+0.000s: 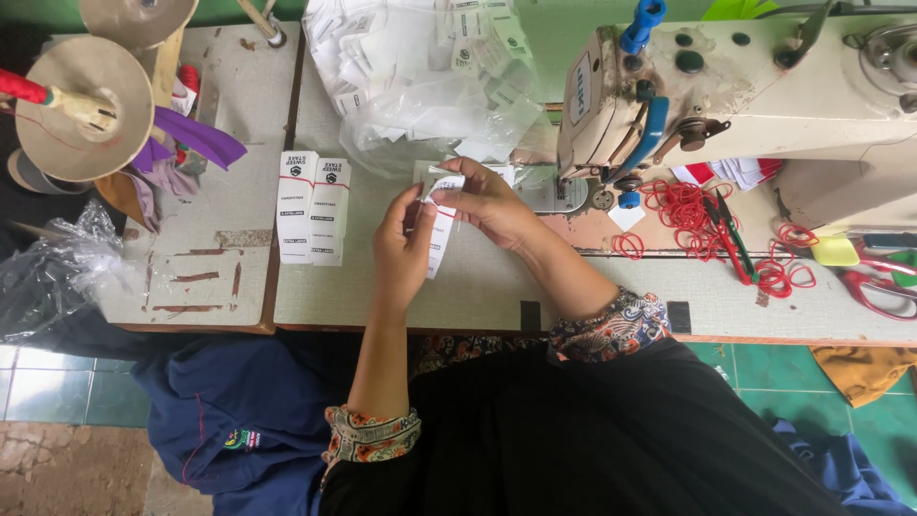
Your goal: Organizing and stacking small clothing labels at a sewing workstation.
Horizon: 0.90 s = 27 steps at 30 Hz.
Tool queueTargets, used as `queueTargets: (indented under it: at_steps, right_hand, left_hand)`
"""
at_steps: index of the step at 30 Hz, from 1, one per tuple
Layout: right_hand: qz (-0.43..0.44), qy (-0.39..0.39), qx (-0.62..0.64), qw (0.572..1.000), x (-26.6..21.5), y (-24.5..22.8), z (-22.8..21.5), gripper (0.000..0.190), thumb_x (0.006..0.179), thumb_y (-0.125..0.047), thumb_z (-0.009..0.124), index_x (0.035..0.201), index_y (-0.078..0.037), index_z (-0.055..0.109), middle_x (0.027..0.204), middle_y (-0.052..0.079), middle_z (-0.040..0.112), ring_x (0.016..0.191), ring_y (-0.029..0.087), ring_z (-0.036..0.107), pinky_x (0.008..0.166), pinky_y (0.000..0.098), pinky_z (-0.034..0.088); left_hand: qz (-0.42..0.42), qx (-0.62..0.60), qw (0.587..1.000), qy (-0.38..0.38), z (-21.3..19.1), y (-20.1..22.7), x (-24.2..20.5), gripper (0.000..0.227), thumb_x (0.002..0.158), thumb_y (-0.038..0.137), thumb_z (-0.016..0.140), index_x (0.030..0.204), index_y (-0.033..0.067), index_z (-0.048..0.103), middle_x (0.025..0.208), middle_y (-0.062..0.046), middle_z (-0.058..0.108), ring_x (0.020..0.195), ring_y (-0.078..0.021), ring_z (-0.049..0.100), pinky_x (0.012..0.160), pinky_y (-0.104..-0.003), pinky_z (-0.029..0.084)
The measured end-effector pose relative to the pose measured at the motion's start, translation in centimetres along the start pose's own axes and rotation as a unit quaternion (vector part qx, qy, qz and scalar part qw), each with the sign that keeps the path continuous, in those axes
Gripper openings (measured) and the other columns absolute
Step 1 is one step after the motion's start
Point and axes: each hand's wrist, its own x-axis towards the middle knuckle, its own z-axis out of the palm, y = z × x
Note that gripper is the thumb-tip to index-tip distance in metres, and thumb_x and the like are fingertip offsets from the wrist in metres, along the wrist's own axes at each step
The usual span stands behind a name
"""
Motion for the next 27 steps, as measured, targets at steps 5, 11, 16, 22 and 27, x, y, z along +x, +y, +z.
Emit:
queueTargets:
  at_steps: [5, 11, 16, 22, 27]
  right_hand:
    - [-0.104, -0.064, -0.168, 0.978, -0.6, -3.1, -0.4, 0.043, 0.083, -0.003, 0.080, 0.123, 0.002, 0.062, 0.104, 0.021, 0.066, 0.107, 0.031, 0.062, 0.097, 0.0514, 0.048]
    - [-0.123, -0.086, -0.218, 0.964, 0.1, -1.6, -2.3, 0.016, 0.085, -0.001, 0.079, 0.099, 0.004, 0.072, 0.089, 0.018, 0.069, 0.099, 0.031, 0.065, 0.105, 0.0571, 0.043]
    - [-0.142, -0.093, -0.221, 0.960, 0.0, -2.5, -1.9, 0.017, 0.086, 0.000, 0.079, 0.100, 0.005, 0.072, 0.088, 0.019, 0.070, 0.098, 0.030, 0.066, 0.103, 0.0561, 0.045]
    - [-0.122, -0.120, -0.214, 0.962, -0.2, -2.6, -2.3, 0.019, 0.089, -0.006, 0.079, 0.103, 0.005, 0.071, 0.086, 0.018, 0.070, 0.092, 0.029, 0.067, 0.097, 0.0550, 0.049]
    - [-0.094, -0.149, -0.126, 0.976, -0.9, -3.3, -2.2, 0.016, 0.088, -0.007, 0.078, 0.100, 0.000, 0.071, 0.085, 0.012, 0.073, 0.083, 0.019, 0.067, 0.085, 0.0394, 0.055]
  left_hand:
    - [0.016, -0.003, 1.000, -0.026, -0.2, -0.3, 0.0, 0.047, 0.101, 0.038, 0.066, 0.134, 0.0046, 0.062, 0.105, -0.018, 0.073, 0.091, -0.0295, 0.073, 0.073, -0.037, 0.055]
    - [0.008, -0.047, 0.996, -0.077, -0.9, 0.2, -0.7, 0.040, 0.101, 0.033, 0.067, 0.128, 0.0033, 0.065, 0.108, -0.020, 0.073, 0.096, -0.0333, 0.072, 0.081, -0.041, 0.054]
    - [0.027, -0.072, 0.995, -0.066, -0.7, -1.4, -0.2, 0.033, 0.103, 0.027, 0.063, 0.127, 0.0033, 0.062, 0.109, -0.021, 0.071, 0.098, -0.0351, 0.070, 0.083, -0.044, 0.052]
    - [0.081, -0.020, 0.996, -0.034, -0.4, -0.7, -0.1, 0.012, 0.103, 0.016, 0.062, 0.110, 0.0055, 0.062, 0.091, -0.019, 0.070, 0.084, -0.0351, 0.073, 0.077, -0.044, 0.057]
    - [0.141, -0.093, 0.978, -0.119, -1.9, 0.5, 0.6, 0.012, 0.103, 0.017, 0.058, 0.101, 0.0077, 0.066, 0.078, -0.009, 0.069, 0.066, -0.0183, 0.068, 0.062, -0.029, 0.052]
